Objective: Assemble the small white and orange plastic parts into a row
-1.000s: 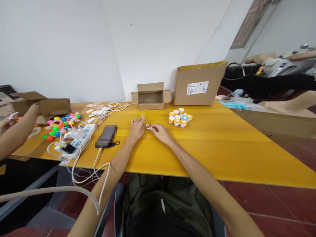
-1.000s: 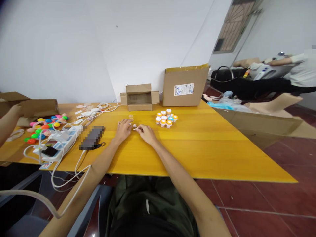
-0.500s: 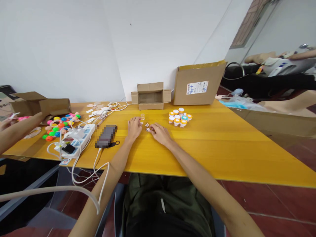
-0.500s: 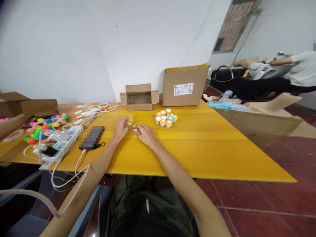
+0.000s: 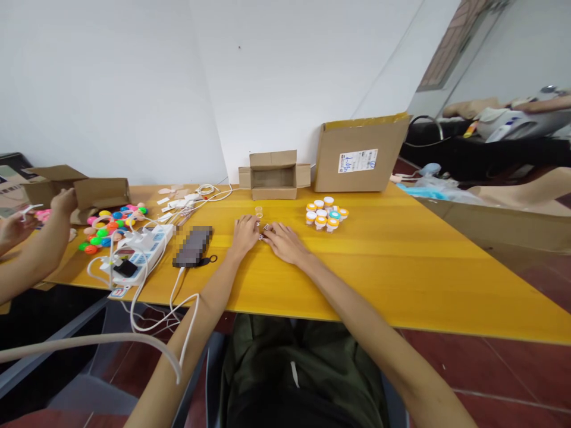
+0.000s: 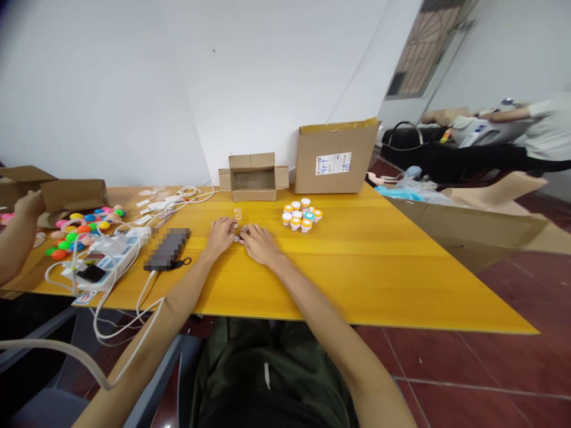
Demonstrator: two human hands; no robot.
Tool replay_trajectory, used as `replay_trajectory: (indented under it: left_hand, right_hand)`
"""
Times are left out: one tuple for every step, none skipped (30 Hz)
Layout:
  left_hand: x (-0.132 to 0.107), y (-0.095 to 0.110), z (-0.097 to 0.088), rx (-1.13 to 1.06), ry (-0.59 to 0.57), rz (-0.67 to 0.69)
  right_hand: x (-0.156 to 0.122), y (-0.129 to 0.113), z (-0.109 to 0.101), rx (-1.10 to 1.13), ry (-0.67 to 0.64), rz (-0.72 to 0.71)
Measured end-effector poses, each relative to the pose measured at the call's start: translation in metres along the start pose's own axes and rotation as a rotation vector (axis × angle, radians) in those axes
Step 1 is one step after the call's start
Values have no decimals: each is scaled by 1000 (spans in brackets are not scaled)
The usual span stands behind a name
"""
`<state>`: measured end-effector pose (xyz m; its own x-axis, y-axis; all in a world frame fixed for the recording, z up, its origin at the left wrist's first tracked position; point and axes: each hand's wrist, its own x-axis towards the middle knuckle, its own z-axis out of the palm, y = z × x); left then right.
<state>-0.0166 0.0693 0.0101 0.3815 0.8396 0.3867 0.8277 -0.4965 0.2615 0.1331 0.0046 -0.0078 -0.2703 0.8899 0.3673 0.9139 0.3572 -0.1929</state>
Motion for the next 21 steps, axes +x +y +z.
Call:
replay_trajectory:
  left_hand:
    - [0,0,0,-2,-2,-1]
    - [0,0,-1,-4,-5,-2]
    - [0,0,-1,-6,-8,-2]
    - [0,0,-1,-7,-9,-1]
    - [0,1,-2,-8,-11,-2]
    - [0,1,-2,-8,-11,-1]
    - [0,0,-2,-8,-10,0]
    - [0,0,-2,-9,-9,2]
    - [0,0,-1,-9,-6,3]
    - [0,0,-1,-9,-1,2]
    - [-1,0,0,-9,3,1]
    - [-1,-1,0,-7,5,-1]
    - [-1,-1,1,-5,5,-3]
    - [-1,-2,2,-1,2,-4]
    - [-1,-2,3,3,-5,-5]
    - [-1,-3,3,7,-13,-7]
    - [-1,-3,4,11,-19,-8]
    - [-1,-4,4,14,-22,-11]
    - [-2,-4,4,16,-21,-14]
    - [-2,-5,4,18,-20,-18]
    - [-2,-5,4,18,-19,-20]
  right_hand:
    - [1,0,0,-4,-2,1]
    - [2,1,0,-5,0,0]
    - [3,1,-1,-2,6,-6]
    - [5,1,-1,4,15,-17]
    - [6,1,-2,11,27,-33]
    - [6,1,-2,19,38,-54]
    - [7,1,-3,26,47,-76]
    - [8,1,-3,30,52,-97]
    - [8,1,-3,34,53,-113]
    - [8,1,-3,36,52,-125]
    - [9,2,-3,39,50,-133]
    - [9,2,-3,41,48,-138]
    - [10,3,-2,42,47,-142]
    - [10,4,-2,43,47,-147]
    - [11,4,-1,41,47,-153]
    - [12,5,-1,38,48,-158]
    - [13,6,0,35,48,-161]
    - [14,7,1,33,48,-161]
    - [15,7,2,32,50,-153]
    - [16,8,2,34,52,-140]
    - [18,9,3,36,52,-122]
